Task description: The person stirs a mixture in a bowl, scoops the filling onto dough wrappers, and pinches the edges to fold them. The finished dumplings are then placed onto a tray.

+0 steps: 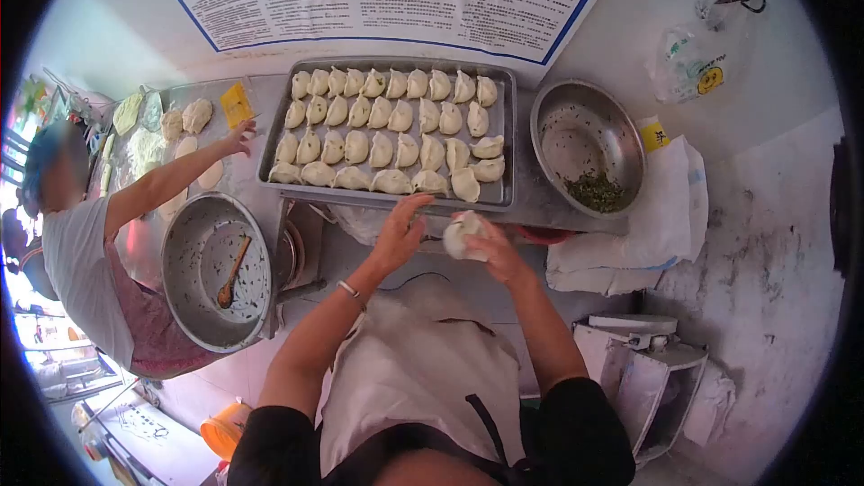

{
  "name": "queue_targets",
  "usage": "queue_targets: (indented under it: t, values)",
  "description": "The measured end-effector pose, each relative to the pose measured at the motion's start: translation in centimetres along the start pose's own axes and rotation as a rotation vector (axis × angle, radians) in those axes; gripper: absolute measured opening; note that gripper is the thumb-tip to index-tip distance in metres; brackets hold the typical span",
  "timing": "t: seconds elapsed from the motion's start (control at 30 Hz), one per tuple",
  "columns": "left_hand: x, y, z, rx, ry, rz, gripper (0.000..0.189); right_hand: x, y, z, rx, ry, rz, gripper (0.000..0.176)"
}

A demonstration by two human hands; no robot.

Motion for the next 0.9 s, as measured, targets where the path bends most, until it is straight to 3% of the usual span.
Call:
queue_targets:
  t: [0.03,0.07,0.13,0.27,0.37,0.47,0.67,0.9]
  values:
    - [-0.4,1.5,0.8,0.05,0.144,0.115,0.039,-0.1,-0.1,-2.4,-0.056,0.018,0.019,0.055]
    - [-0.5,3.0,1.9,0.103,0.134,0.059,0.044,0.0,0.0,-4.8,-0.115,0.013,0.008,0.055]
    - [0.6,6.2,4.3,0.266,0.406,0.211,0.044,0.0,-0.2,-8.4,-0.237,0.006,0.003,0.055]
    - [5.6,12.2,9.2,0.588,0.914,0.453,0.039,1.3,1.0,-12.3,-0.36,-0.255,-0.084,0.054]
    - [7.3,13.1,9.7,0.595,1.133,0.679,0.033,3.5,2.9,-12.4,-0.4,-0.495,-0.127,0.052]
    - [6.1,13.6,9.2,0.64,1.202,0.637,0.028,3.8,5.0,-12.4,-0.393,-0.774,-0.157,0.05]
    - [5.6,12.3,5.6,0.486,0.983,0.53,0.025,4.4,8.6,-10.3,-0.226,-1.284,-0.295,0.045]
    - [5.6,11.8,6.2,0.475,0.954,0.467,0.025,4.1,9.8,-8.5,-0.213,-1.553,-0.175,0.042]
Point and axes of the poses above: each hand's wrist, its own y-axis towards the middle knuckle, its own z-axis out of the palm, x = y × z, the point moved 2 cm from there along y, towards the middle knuckle, and after that the axes turned 7 degrees about -y, right-handed, at the moved point
